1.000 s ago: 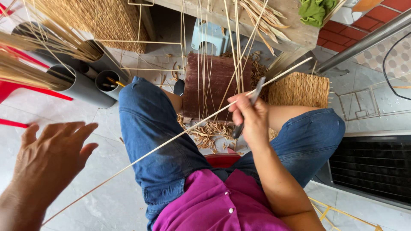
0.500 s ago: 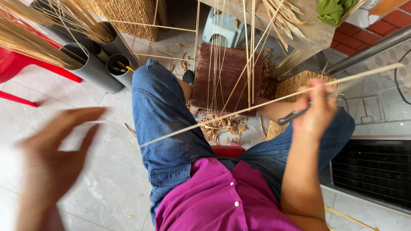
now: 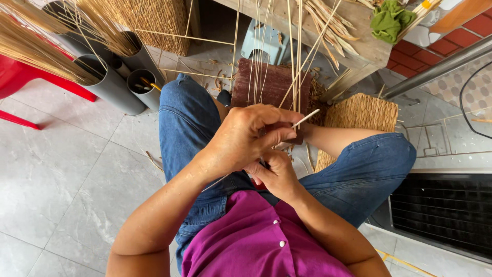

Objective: The person sits on the floor and uses a small knife to shave and split thin bamboo sticks, working each stick by hand. They place the finished sticks into a bundle held between their legs and reach for new sticks from a pile beside them.

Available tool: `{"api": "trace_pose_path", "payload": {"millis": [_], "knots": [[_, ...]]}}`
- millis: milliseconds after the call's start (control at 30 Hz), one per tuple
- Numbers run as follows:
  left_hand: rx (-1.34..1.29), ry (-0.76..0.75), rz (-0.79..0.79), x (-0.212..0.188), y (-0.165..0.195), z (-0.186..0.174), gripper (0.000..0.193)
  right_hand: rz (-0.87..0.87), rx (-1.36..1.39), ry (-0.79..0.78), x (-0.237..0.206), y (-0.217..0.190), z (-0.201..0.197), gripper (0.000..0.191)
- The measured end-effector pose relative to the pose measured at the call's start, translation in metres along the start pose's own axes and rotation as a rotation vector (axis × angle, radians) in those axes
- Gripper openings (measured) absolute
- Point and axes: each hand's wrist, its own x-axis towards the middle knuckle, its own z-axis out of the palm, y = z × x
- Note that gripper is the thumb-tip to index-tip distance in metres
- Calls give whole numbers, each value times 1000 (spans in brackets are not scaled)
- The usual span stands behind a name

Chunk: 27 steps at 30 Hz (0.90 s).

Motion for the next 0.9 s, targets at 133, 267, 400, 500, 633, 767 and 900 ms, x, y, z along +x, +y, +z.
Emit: {"api": "trace_pose_path", "payload": {"millis": [133,267,400,500,633,767,900], "knots": [[-13,-22,-39,0,-4,1,23,-123,70,-67,-7,-2,-10,30],[26,23,11,-9,-4,-10,26,26,288,-31,-20,-19,-33,61],[56,23,85,-19,-2,-6,27,-15,413,178,-29,-52,-46,49],[37,0,88,-24,0,2,29,-11,625,226,-35,-80,-47,48],[-37,9,129,-29,2,12,33,5,732,202,-36,-102,-44,45],[-76,7,91,-31,1,20,34,48,753,200,-36,-107,-41,44],[-83,31,110,-34,-1,26,35,8,739,197,-38,-104,-40,44]]}}
